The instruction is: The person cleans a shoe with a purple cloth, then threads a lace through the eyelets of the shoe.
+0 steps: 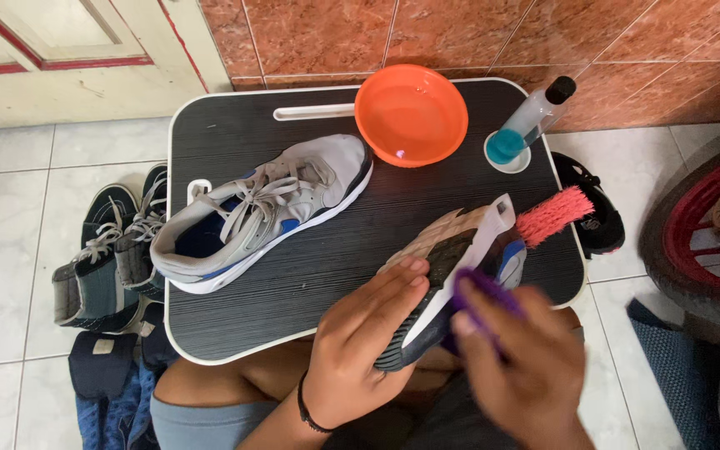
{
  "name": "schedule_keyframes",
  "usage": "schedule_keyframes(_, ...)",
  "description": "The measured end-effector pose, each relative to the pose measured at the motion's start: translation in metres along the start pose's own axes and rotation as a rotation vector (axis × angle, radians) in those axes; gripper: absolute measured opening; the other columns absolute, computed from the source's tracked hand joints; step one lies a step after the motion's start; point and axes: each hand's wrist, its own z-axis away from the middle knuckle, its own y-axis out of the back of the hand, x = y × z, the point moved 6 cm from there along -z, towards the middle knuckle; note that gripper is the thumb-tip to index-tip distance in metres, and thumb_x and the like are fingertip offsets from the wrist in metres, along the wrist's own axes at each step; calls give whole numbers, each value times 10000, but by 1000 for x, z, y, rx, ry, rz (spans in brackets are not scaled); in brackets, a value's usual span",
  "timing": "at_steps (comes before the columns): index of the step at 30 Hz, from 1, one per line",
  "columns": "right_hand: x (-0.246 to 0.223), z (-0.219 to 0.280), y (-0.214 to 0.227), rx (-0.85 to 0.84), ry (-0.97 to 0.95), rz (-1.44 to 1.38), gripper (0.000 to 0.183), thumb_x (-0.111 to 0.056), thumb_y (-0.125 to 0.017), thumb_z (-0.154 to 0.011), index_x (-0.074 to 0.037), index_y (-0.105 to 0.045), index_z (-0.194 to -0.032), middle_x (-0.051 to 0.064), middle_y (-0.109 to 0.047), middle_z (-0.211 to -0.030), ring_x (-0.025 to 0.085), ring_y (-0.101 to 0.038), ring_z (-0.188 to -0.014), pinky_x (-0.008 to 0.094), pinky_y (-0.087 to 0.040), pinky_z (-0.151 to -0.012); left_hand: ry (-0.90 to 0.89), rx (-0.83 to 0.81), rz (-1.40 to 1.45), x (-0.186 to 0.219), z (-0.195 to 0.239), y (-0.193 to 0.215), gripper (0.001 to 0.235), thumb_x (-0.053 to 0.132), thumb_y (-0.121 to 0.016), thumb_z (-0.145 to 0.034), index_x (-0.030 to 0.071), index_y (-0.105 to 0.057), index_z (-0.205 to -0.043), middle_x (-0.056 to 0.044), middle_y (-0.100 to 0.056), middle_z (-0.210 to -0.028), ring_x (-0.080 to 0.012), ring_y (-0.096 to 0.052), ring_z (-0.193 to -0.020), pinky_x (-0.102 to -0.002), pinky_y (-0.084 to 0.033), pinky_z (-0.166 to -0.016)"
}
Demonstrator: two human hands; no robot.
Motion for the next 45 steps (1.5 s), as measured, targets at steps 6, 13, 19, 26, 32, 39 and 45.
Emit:
schedule_keyframes(6, -19, -4, -13, -136, 232, -315, 233, -157, -737, -855, -150, -750, -1088, 31, -689, -947, 126, -629, -716, 219, -510, -688, 21, 51, 36, -5, 1, 3, 360, 15, -480, -990, -45, -499, -1345, -265, -583, -1351, -426, -618, -1303, -526, -523, -1165)
schedule_keyframes(13, -11, -13, -11, -90, 153, -299, 279, -153, -689, -877, -150, -722, -1153, 90, -703, -1054, 140, -684, -753, 227, -538, -717, 26, 34, 19, -5, -2, 3, 356, -9, -488, -961, -70, -514, -1310, -256, -601, -1311, -429, -629, -1275, -521, -529, -1141)
schedule_keyframes(19, 1, -26, -12, -34, 36, -322, 226, -99, -670, -906, -38, -729, -1116, 94, -669, -937, 164, -637, -777, 245, -486, -706, 43, 67, 34, -10, 3, 6, 380, -9, -492, -969, -50, -506, -1346, -230, -590, -1352, -408, -619, -1308, -517, -537, -1162)
schedule_keyframes(26, -12, -30, -11, -91, 115, -274, 253, -177, -715, -882, -165, -739, -1134, 46, -650, -866, 144, -585, -665, 244, -460, -632, 41, 41, 18, -9, 0, 5, 352, 11, -492, -969, -76, -519, -1308, -265, -594, -1325, -431, -629, -1276, -523, -528, -1142)
schedule_keyframes(32, -24, -8, -20, -89, 304, -212, 294, -185, -706, -885, -184, -700, -1179, 47, -637, -871, 209, -560, -657, 344, -456, -628, 58, 37, 16, -12, 1, 6, 368, 90, -479, -994, -52, -510, -1332, -269, -583, -1360, -412, -626, -1292, -491, -519, -1146)
schedule_keyframes(39, -15, -23, -13, -25, 76, -172, 260, -194, -685, -905, -149, -733, -1157, 63, -739, -1045, 171, -701, -795, 267, -536, -731, 76, 78, -25, -12, 3, 6, 381, -16, -499, -966, -33, -514, -1346, -252, -600, -1358, -398, -645, -1287, -450, -540, -1126)
schedule_keyframes(45, 2, -26, -20, -51, 25, -230, 284, -202, -714, -907, -176, -731, -1189, -14, -579, -790, 109, -510, -609, 239, -420, -564, 94, 130, -10, -21, 5, 8, 393, 15, -615, -958, -29, -514, -1335, -284, -606, -1337, -393, -667, -1256, -431, -550, -1103)
